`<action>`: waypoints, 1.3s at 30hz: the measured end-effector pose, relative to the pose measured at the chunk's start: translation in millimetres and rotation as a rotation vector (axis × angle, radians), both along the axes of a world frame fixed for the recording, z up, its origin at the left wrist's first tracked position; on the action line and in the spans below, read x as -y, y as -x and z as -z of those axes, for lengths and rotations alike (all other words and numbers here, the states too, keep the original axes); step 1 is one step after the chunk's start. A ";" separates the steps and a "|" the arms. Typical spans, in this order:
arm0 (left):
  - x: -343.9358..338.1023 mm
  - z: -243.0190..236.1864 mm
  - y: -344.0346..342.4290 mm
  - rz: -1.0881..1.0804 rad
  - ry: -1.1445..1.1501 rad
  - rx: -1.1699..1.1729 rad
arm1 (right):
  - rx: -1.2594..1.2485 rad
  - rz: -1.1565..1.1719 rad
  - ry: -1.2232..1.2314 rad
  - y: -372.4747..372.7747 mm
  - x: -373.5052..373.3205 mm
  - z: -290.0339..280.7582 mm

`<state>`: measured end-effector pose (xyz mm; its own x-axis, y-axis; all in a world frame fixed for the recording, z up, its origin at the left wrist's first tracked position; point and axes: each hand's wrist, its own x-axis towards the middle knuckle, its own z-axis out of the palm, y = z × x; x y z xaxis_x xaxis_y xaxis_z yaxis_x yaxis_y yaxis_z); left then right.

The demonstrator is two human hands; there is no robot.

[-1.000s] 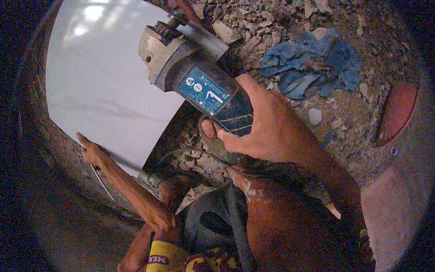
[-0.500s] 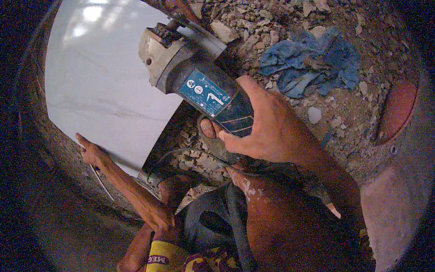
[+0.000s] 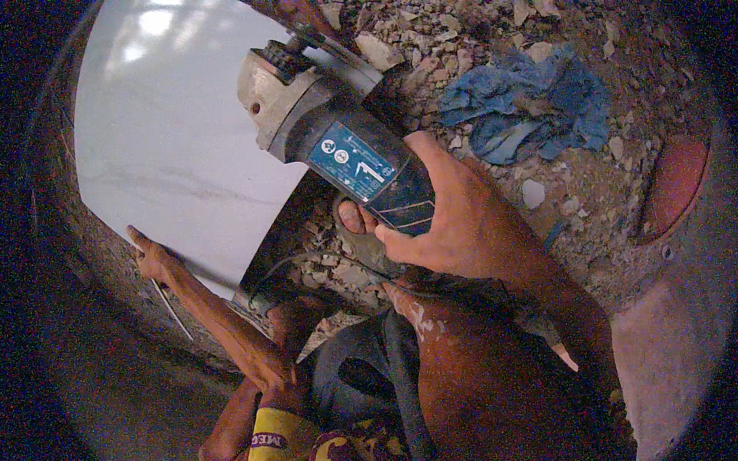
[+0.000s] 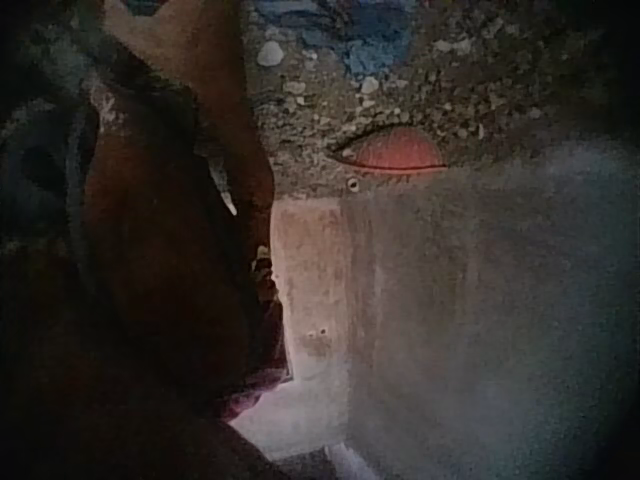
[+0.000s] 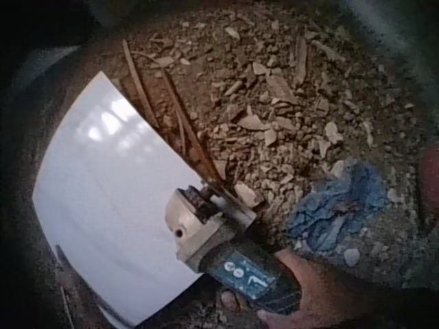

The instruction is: The person uses an angle grinder to cut the edge of a white ceramic tile while working on a floor covered in debris.

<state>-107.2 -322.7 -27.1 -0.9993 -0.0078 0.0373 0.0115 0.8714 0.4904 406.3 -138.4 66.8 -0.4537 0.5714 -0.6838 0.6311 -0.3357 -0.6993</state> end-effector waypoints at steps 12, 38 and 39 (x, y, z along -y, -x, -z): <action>-3.0 0.7 -2.6 0.026 0.111 -0.068 | 0.003 -0.019 -0.034 -5.7 4.4 0.5; 10.8 5.3 20.5 0.047 0.091 -0.082 | 0.055 0.002 0.085 -16.2 12.2 -8.4; 11.6 5.1 20.8 0.053 0.088 -0.088 | 0.055 -0.015 0.017 -17.5 14.7 -9.3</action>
<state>-128.0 -334.3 -32.3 -0.9910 0.0524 0.1232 0.0986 0.9080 0.4072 423.8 -153.1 76.2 -0.4235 0.5529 -0.7176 0.6738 -0.3372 -0.6575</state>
